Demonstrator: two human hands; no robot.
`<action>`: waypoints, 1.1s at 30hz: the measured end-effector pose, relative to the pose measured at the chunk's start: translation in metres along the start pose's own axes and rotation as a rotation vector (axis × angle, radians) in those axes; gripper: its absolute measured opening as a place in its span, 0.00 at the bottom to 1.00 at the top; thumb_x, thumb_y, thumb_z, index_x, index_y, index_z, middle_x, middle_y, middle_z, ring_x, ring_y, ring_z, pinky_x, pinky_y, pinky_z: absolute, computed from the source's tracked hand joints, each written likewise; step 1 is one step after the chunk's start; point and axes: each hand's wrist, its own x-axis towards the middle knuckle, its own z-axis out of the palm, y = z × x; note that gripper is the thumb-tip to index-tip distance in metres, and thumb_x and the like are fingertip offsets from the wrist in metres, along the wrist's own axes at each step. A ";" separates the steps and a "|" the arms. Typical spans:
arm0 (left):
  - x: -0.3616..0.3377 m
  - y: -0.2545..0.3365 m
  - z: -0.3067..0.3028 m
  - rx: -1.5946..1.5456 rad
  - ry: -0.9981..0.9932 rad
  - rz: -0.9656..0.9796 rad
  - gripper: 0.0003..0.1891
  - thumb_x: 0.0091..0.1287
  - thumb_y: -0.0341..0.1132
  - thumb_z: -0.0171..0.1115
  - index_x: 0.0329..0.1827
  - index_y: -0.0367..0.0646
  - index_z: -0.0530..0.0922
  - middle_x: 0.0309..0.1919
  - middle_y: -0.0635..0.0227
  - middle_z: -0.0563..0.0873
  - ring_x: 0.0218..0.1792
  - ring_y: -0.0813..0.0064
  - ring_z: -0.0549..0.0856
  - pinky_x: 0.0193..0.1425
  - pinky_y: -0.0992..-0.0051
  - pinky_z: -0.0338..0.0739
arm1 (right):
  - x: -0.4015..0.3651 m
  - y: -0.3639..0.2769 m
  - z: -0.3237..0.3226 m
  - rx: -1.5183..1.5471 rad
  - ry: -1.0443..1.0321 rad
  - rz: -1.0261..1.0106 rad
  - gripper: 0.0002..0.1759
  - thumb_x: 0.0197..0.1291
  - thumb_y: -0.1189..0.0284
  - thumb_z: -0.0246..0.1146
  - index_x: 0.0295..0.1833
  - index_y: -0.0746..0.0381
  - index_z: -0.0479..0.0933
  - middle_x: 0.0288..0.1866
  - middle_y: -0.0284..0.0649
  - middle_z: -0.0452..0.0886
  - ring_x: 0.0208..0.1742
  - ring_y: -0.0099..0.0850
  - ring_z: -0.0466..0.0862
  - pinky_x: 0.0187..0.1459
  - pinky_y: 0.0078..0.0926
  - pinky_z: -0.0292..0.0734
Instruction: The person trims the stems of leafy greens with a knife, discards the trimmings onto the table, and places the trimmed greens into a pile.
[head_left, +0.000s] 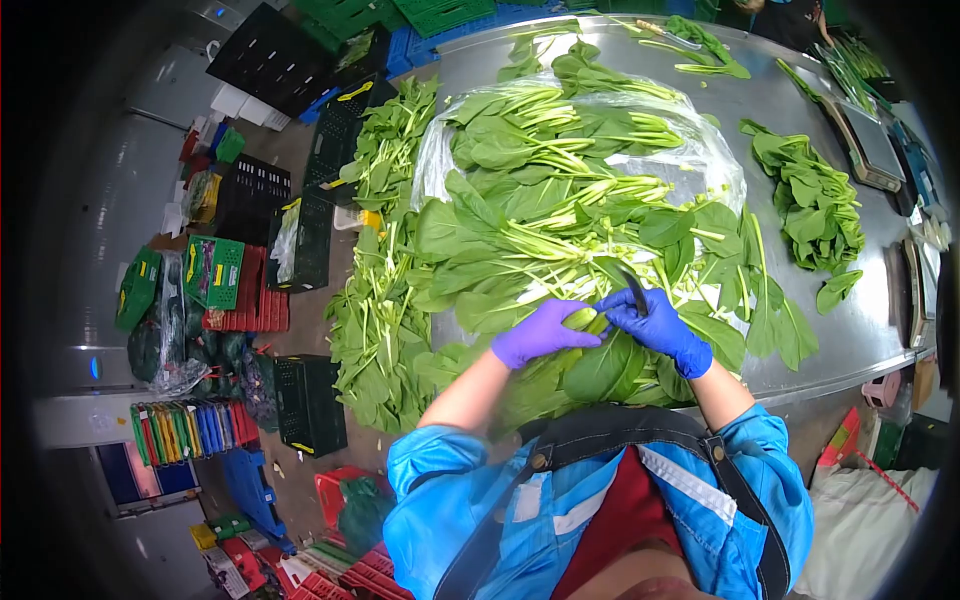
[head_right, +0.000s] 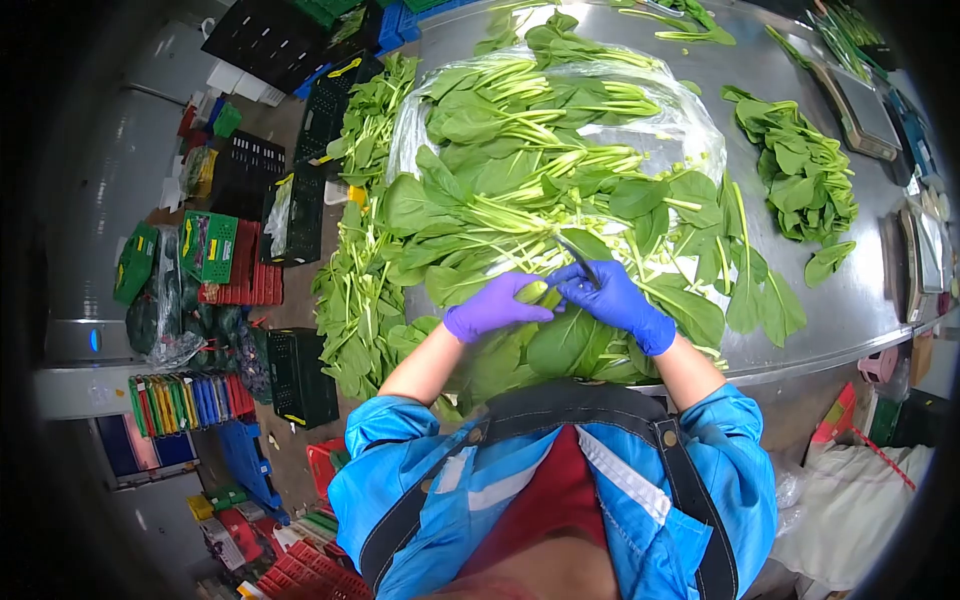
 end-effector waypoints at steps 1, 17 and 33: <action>0.002 0.003 -0.004 -0.058 -0.066 -0.127 0.19 0.50 0.38 0.74 0.43 0.40 0.82 0.33 0.69 0.85 0.34 0.81 0.79 0.42 0.76 0.74 | 0.002 0.012 0.006 0.065 0.040 -0.081 0.15 0.57 0.72 0.64 0.49 0.67 0.78 0.35 0.37 0.82 0.27 0.20 0.78 0.32 0.18 0.74; 0.079 -0.081 -0.081 1.225 0.134 0.404 0.07 0.55 0.34 0.57 0.31 0.42 0.80 0.49 0.54 0.80 0.49 0.55 0.77 0.50 0.59 0.71 | 0.001 0.054 -0.033 -0.574 0.362 0.010 0.25 0.50 0.65 0.69 0.55 0.59 0.76 0.44 0.44 0.83 0.44 0.37 0.83 0.45 0.31 0.76; 0.006 0.017 0.004 0.510 0.184 0.471 0.12 0.49 0.34 0.71 0.35 0.43 0.79 0.38 0.58 0.79 0.41 0.56 0.79 0.47 0.66 0.75 | 0.007 0.054 -0.017 -0.815 0.354 -0.191 0.19 0.50 0.73 0.61 0.51 0.57 0.78 0.38 0.48 0.82 0.35 0.47 0.82 0.37 0.39 0.78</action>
